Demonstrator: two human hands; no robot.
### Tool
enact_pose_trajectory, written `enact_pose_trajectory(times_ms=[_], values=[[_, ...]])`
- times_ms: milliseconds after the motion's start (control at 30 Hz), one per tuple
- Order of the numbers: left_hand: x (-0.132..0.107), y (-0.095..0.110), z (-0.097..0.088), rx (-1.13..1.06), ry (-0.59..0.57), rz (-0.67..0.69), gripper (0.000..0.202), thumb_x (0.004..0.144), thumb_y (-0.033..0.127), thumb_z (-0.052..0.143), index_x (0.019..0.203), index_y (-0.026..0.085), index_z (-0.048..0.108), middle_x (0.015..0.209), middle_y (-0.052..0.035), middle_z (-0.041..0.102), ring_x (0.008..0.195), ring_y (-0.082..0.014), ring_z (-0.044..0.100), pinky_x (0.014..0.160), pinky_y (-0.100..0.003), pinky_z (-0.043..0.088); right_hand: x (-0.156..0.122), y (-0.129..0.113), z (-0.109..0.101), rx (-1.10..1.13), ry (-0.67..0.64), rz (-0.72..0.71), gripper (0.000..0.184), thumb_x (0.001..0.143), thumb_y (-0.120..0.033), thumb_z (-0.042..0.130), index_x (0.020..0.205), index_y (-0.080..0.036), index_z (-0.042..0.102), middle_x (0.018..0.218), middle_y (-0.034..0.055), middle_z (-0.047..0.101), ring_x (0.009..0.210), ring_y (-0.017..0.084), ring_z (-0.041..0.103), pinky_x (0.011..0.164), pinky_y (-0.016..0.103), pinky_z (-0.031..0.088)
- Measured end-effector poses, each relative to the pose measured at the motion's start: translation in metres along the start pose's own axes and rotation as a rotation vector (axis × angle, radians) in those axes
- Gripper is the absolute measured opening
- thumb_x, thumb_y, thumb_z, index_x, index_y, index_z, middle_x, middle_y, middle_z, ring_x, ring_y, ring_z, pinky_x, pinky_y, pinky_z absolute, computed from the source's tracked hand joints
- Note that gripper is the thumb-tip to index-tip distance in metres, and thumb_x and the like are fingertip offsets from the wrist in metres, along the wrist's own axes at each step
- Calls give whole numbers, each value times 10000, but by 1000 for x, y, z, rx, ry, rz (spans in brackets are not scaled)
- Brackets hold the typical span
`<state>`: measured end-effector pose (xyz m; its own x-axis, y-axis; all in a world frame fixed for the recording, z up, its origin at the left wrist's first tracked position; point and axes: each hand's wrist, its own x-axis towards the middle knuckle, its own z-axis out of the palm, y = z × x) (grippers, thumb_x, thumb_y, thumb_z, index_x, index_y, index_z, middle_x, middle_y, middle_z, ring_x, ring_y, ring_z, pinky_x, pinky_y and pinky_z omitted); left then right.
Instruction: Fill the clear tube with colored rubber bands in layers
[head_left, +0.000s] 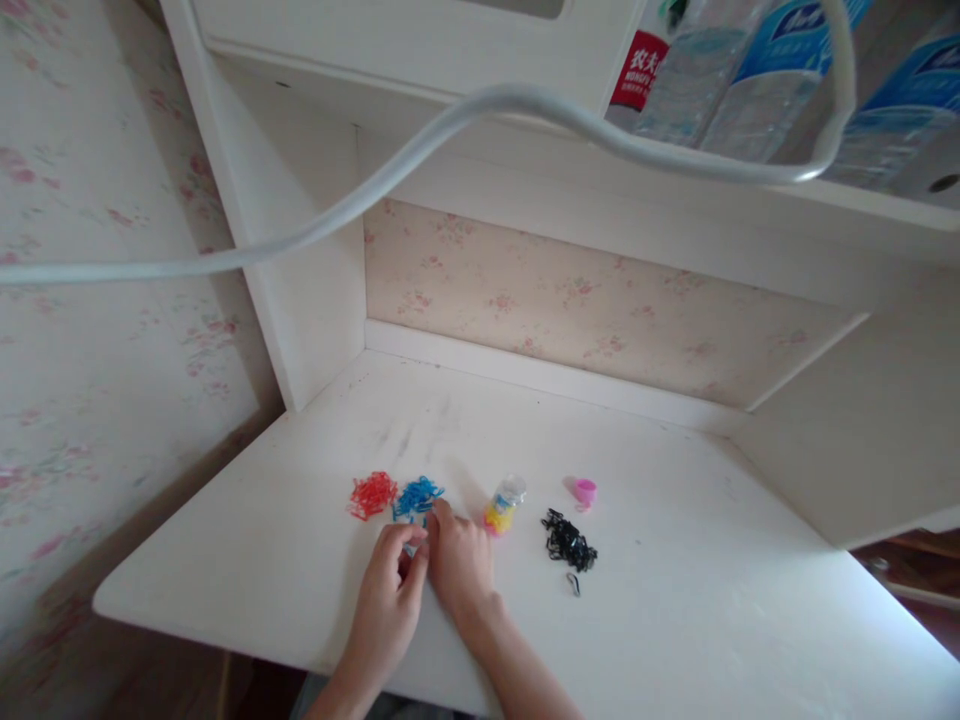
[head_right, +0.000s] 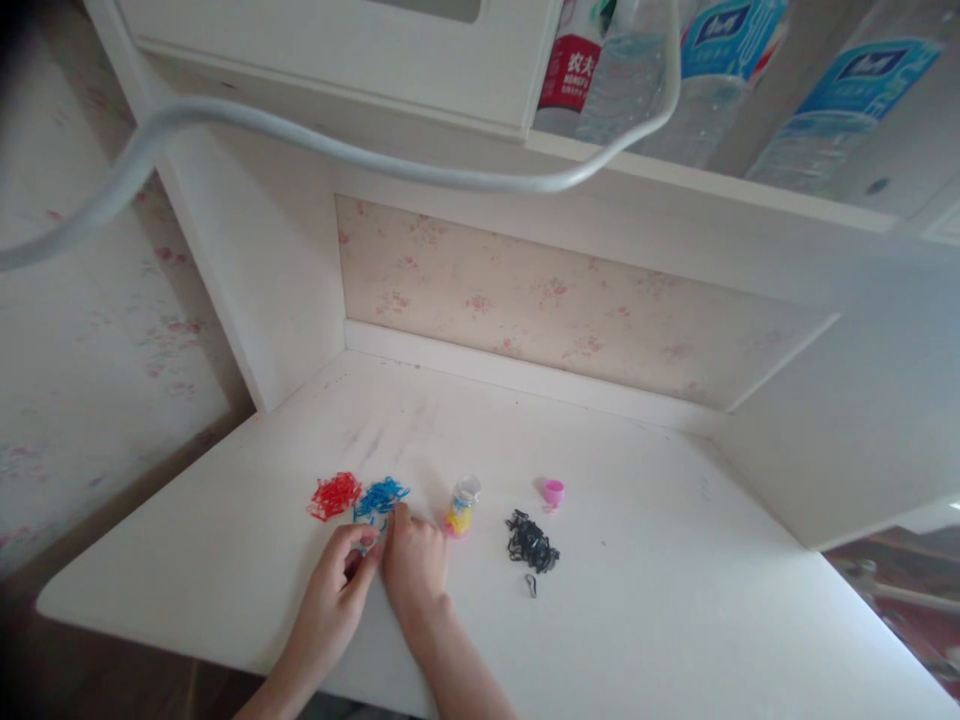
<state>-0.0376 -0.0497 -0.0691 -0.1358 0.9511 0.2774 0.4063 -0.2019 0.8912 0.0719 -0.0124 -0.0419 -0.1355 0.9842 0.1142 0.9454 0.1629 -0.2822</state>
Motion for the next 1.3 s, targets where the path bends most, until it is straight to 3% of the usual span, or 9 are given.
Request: enact_pose_trajectory(times_ms=[100, 233, 367, 500, 667, 900, 1033, 1233, 1300], values=[[-1, 2, -2, 55, 30, 53, 117, 892, 252, 452, 954, 198, 535, 942, -71, 611, 872, -193, 624, 713, -294, 522, 3, -2, -2, -12, -4, 7, 204, 941, -254, 403, 1059, -247, 569, 742, 12, 720, 641, 184, 685, 498, 213, 347], [-5, 1, -12, 303, 33, 128, 148, 889, 232, 434, 982, 214, 548, 975, -61, 620, 830, -188, 648, 675, -273, 510, 5, -5, -4, -41, -37, 27, 208, 953, -273, 403, 977, -256, 609, 766, 18, 724, 662, 181, 694, 508, 210, 367], [-4, 1, -28, 683, -18, 55, 175, 901, 281, 444, 1022, 233, 561, 1021, -47, 626, 704, -168, 669, 560, -246, 467, 4, -5, -3, -29, -43, 45, 261, 987, -283, 360, 984, -250, 619, 778, 25, 724, 694, 170, 700, 530, 205, 388], [2, 6, -34, 854, -109, 18, 202, 921, 299, 413, 971, 226, 594, 993, -46, 629, 672, -160, 670, 529, -236, 442, 5, -5, -2, -22, -49, 68, 261, 996, -269, 348, 1026, -234, 605, 787, 30, 723, 707, 171, 701, 541, 207, 403], [5, 9, -29, 871, -141, 16, 221, 928, 259, 394, 924, 230, 613, 956, -45, 630, 648, -152, 666, 500, -225, 413, -2, -3, -6, 37, -46, 82, 270, 988, -259, 353, 1011, -224, 619, 793, 38, 726, 709, 168, 698, 562, 208, 406], [14, 8, -33, 840, -188, -8, 269, 941, 300, 370, 1072, 248, 598, 1159, -59, 617, 756, -186, 692, 592, -267, 476, -38, -5, -11, 108, -36, -34, 175, 921, -308, 485, 988, -297, 646, 790, -8, 736, 685, 177, 695, 564, 213, 399], [20, 8, -30, 858, -210, -2, 306, 942, 264, 340, 1050, 239, 625, 1106, -73, 644, 771, -195, 692, 613, -278, 484, -41, -8, -7, 75, -48, -136, 199, 913, -216, 458, 839, -265, 636, 749, -22, 728, 640, 162, 691, 524, 199, 386], [24, 0, -28, 783, -201, 23, 301, 934, 219, 315, 972, 220, 615, 1059, -68, 656, 832, -181, 682, 656, -265, 491, -44, -7, 2, -52, -58, -304, 200, 774, -59, 532, 871, -219, 603, 745, 1, 716, 607, 200, 687, 508, 225, 425], [26, -3, -29, 710, -145, 45, 284, 935, 250, 323, 928, 218, 605, 988, -62, 668, 844, -189, 675, 674, -279, 501, -47, -8, 3, -58, -47, -306, 206, 769, -45, 532, 875, -211, 591, 736, 7, 711, 592, 203, 682, 503, 227, 428]])
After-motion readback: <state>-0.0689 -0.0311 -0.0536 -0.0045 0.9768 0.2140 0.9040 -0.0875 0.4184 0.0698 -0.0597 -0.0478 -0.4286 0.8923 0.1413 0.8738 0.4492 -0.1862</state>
